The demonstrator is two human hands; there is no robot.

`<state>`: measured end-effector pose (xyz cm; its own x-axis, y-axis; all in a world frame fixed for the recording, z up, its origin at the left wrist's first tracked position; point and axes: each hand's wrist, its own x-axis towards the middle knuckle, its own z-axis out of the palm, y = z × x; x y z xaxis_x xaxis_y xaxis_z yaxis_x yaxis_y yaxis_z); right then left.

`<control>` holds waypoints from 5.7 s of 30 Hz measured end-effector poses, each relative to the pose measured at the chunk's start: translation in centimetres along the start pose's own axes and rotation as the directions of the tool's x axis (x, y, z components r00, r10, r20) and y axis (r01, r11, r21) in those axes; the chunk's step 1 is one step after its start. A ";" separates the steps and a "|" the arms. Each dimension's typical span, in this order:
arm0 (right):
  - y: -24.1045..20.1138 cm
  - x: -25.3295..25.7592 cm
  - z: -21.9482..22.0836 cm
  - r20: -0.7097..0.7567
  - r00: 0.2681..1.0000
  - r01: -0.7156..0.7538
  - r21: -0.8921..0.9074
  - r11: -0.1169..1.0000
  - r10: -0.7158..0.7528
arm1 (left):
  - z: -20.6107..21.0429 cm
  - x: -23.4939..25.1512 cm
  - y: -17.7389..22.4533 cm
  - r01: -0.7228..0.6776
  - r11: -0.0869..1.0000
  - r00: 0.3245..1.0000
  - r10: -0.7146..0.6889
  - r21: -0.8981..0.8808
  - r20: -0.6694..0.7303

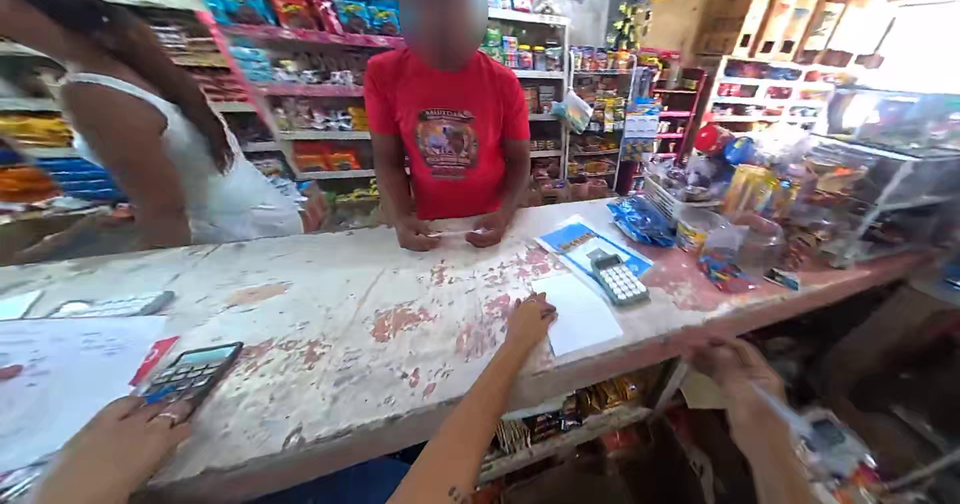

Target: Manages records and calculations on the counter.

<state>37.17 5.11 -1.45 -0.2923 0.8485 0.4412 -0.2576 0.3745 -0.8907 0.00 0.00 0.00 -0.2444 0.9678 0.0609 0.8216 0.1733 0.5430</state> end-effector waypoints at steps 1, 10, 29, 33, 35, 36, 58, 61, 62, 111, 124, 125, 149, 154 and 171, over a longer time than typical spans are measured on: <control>3.6 1.6 1.5 0.058 0.998 -0.011 -0.083 0.996 0.016 | 0.2 0.9 0.2 0.015 1.000 1.000 -0.015 0.009 -0.012; 16.0 6.1 11.7 0.445 0.895 0.357 -0.692 0.627 -0.019 | -0.3 0.5 -1.2 0.091 0.996 0.989 -0.090 0.002 -0.114; 20.1 21.6 23.5 0.317 0.871 -0.317 -0.219 0.923 0.375 | -4.9 -3.8 -9.5 0.178 0.962 0.935 -0.231 -0.207 -0.269; 21.6 23.9 25.2 0.293 0.895 -0.256 -0.282 0.925 0.337 | -3.6 -2.8 -9.7 0.217 0.956 0.903 -0.273 -0.196 -0.331; 22.2 24.5 25.5 0.310 0.929 -0.134 -0.224 0.965 0.201 | -2.5 -2.7 -10.0 0.175 0.969 0.894 -0.230 -0.173 -0.384; 22.7 24.6 25.5 0.324 0.936 -0.078 -0.202 0.976 0.141 | -2.1 -2.7 -10.1 0.157 0.973 0.888 -0.215 -0.172 -0.406; 24.0 23.1 24.4 0.341 0.940 0.119 -0.331 0.936 0.001 | -1.3 -2.5 -10.7 0.137 0.976 0.840 -0.204 -0.167 -0.503; 23.7 22.9 24.3 0.335 0.942 0.085 -0.317 0.945 0.027 | -2.1 -2.7 -10.4 0.143 0.971 0.864 -0.216 -0.189 -0.455; 23.8 23.0 24.3 0.316 0.949 0.080 -0.296 0.952 0.018 | -2.5 -2.8 -10.4 0.144 0.969 0.876 -0.219 -0.200 -0.430; 20.8 20.6 34.4 0.470 0.881 0.168 -0.198 0.966 -0.057 | 0.9 -0.5 -9.6 0.137 0.989 0.849 -0.141 -0.045 -0.509; 20.7 21.6 33.2 0.480 0.876 0.112 -0.103 0.988 -0.050 | 0.3 -0.6 -9.4 0.131 0.989 0.860 -0.148 -0.070 -0.489; 20.7 21.6 33.2 0.489 0.871 0.123 -0.104 0.987 -0.057 | 0.2 -0.6 -9.4 0.130 0.989 0.859 -0.149 -0.071 -0.489; 20.6 21.1 33.5 0.470 0.879 0.193 -0.194 0.962 -0.081 | -0.5 -0.7 -9.1 0.120 0.989 0.855 -0.146 -0.083 -0.498; 20.6 21.3 33.5 0.476 0.878 0.165 -0.186 0.969 -0.058 | -0.3 -0.6 -9.3 0.118 0.990 0.850 -0.141 -0.077 -0.508; 21.1 20.9 33.2 0.446 0.890 0.203 -0.213 0.956 -0.090 | -0.1 -0.7 -9.5 0.113 0.988 0.854 -0.149 -0.103 -0.498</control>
<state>-4.95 18.35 -7.36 -0.6479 0.5550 0.5218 -0.1098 0.6098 -0.7849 -7.69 -2.33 -5.11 -0.5879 0.7097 0.3881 0.7314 0.2613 0.6300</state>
